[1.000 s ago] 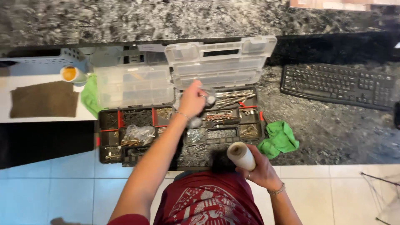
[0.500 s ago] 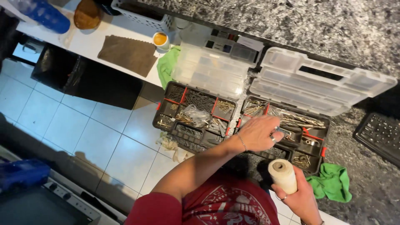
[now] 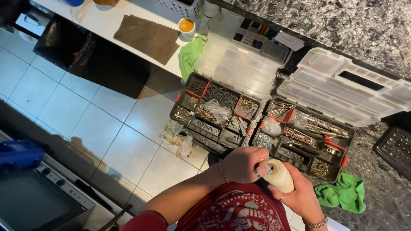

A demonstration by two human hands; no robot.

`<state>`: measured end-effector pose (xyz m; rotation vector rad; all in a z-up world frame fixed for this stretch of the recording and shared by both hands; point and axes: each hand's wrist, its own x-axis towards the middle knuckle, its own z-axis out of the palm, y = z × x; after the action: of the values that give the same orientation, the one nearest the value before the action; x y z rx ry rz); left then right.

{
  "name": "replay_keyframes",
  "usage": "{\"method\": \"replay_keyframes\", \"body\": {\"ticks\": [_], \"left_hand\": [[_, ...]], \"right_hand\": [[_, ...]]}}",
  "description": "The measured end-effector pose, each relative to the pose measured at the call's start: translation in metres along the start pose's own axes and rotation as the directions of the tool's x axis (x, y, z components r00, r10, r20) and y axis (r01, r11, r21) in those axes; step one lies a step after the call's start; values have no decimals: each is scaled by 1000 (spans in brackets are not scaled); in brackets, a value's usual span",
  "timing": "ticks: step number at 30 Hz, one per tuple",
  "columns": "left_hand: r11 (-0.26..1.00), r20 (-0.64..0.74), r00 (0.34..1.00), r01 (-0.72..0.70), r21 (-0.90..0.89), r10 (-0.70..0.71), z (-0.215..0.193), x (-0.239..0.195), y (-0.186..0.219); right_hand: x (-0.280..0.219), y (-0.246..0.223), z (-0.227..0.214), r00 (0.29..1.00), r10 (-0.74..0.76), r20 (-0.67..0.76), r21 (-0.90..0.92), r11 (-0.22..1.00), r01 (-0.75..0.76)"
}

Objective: The person selects small hardware from a compartmentalized toolbox, then installs a paper towel roll onto a metal holder mounted under a kitchen cabinet. They test the fit, remove the roll, and return to the toolbox to gather additional parts, including a screwdriver, before the clip ends.

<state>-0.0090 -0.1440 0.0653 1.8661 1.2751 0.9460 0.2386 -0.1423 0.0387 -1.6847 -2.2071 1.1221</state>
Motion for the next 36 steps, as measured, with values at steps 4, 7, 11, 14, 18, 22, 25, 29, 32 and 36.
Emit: {"method": "replay_keyframes", "body": {"ticks": [4,7,11,14,18,22,25,29,32,36], "left_hand": [[992,-189,982,6,-123,-29,5,-7,-2],[996,-177,984,-17,-86,2,-1,-12,2],[999,-128,991,-48,10,49,-4,-21,1],[998,-74,997,9,69,-4,-8,-22,4],[995,44,995,89,34,-90,-1,-27,0],[995,-85,991,-101,20,102,-8,-28,6],[937,-133,927,-348,38,350,-6,-28,2],[862,-70,860,-507,6,506,-12,-18,0],[807,-55,809,-587,-63,585,-19,-10,4],[757,-83,761,-648,-76,643,-19,-4,5]], "right_hand": [[-2,-9,2,998,59,-7,-59,996,-59],[-4,-22,0,997,64,-32,-63,996,-66],[-7,-12,7,999,2,-49,-114,993,-7],[-9,-15,7,998,12,-60,-122,992,-19],[-8,-10,12,994,-103,-39,-263,961,90],[-6,-34,4,997,46,55,-66,997,-42],[-4,2,16,945,-148,293,338,940,43],[21,18,10,785,-390,482,546,834,80],[35,31,13,596,-581,554,761,644,-80],[38,8,3,464,-663,587,797,574,-189]]}}
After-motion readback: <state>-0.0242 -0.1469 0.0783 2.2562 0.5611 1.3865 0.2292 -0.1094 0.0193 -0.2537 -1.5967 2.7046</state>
